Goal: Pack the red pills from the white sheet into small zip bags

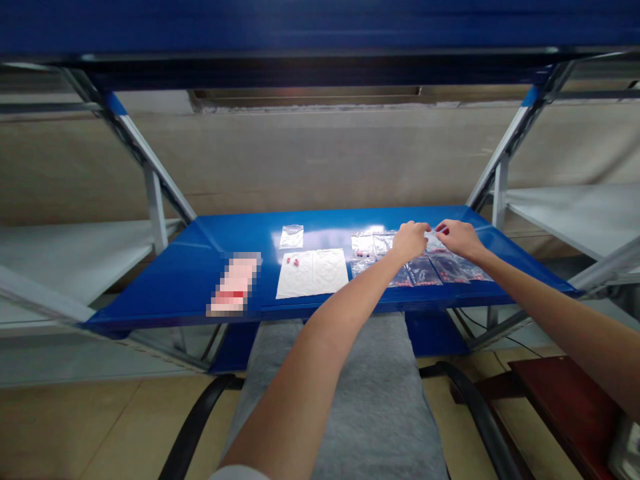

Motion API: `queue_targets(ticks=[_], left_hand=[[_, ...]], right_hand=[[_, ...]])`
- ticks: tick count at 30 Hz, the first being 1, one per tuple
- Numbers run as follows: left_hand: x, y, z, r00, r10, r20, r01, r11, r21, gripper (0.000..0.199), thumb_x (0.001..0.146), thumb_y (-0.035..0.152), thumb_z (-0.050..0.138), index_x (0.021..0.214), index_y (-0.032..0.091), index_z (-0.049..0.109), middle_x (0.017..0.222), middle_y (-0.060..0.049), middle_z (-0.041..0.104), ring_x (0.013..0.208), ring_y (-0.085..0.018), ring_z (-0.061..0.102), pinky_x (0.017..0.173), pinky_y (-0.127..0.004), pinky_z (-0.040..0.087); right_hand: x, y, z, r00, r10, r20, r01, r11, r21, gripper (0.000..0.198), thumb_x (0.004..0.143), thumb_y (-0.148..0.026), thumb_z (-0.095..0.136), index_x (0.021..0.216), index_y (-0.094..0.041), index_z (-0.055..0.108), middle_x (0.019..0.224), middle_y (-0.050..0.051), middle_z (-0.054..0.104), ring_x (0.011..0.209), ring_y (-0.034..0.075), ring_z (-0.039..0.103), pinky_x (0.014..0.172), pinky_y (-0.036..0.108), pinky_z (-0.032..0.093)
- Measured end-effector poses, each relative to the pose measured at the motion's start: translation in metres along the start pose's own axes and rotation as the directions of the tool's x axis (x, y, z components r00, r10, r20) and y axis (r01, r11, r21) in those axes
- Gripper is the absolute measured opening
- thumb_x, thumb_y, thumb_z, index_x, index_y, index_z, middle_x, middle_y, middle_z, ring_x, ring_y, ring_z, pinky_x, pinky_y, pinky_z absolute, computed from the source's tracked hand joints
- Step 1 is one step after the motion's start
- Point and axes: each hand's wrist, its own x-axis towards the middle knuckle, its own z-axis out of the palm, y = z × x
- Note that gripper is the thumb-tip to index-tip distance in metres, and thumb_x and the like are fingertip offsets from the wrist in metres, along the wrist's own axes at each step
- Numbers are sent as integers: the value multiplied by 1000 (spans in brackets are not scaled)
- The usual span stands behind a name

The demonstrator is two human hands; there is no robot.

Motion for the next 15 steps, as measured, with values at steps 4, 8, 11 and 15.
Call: queue_targets(ticks=[4, 8, 11, 15], left_hand=[[-30, -39, -52, 994, -105, -11, 104, 991, -80, 37, 89, 9, 59, 123, 17, 73, 122, -13, 73, 116, -26, 64, 101, -34, 49], [-81, -105, -125, 916, -377, -140, 377, 926, -23, 49, 85, 9, 65, 134, 17, 64, 127, -15, 69, 119, -27, 64, 104, -34, 48], [-123, -153, -168, 805, -555, -208, 574, 818, 41, 54, 85, 9, 65, 138, 15, 57, 137, -20, 62, 126, -29, 60, 105, -36, 46], [-159, -188, -188, 672, -703, -231, 737, 666, 117, 54, 85, 16, 72, 136, 13, 55, 137, -25, 58, 130, -33, 56, 104, -39, 45]], right_hand=[[1, -65, 10, 996, -49, -75, 58, 989, 133, 27, 89, -19, 56, 105, -14, 77, 96, 15, 79, 90, 27, 72, 84, 34, 51], [-4, -163, 21, 963, -250, -98, 268, 923, 275, 30, 91, -17, 53, 111, -14, 75, 98, 14, 78, 89, 26, 71, 85, 33, 50], [-4, -237, 33, 866, -487, -117, 496, 801, 335, 34, 95, -16, 49, 120, -14, 72, 109, 14, 77, 96, 26, 71, 89, 34, 50], [7, -314, 57, 830, -558, 23, 521, 789, 325, 42, 95, -12, 53, 135, -13, 66, 125, 17, 74, 112, 28, 69, 96, 34, 49]])
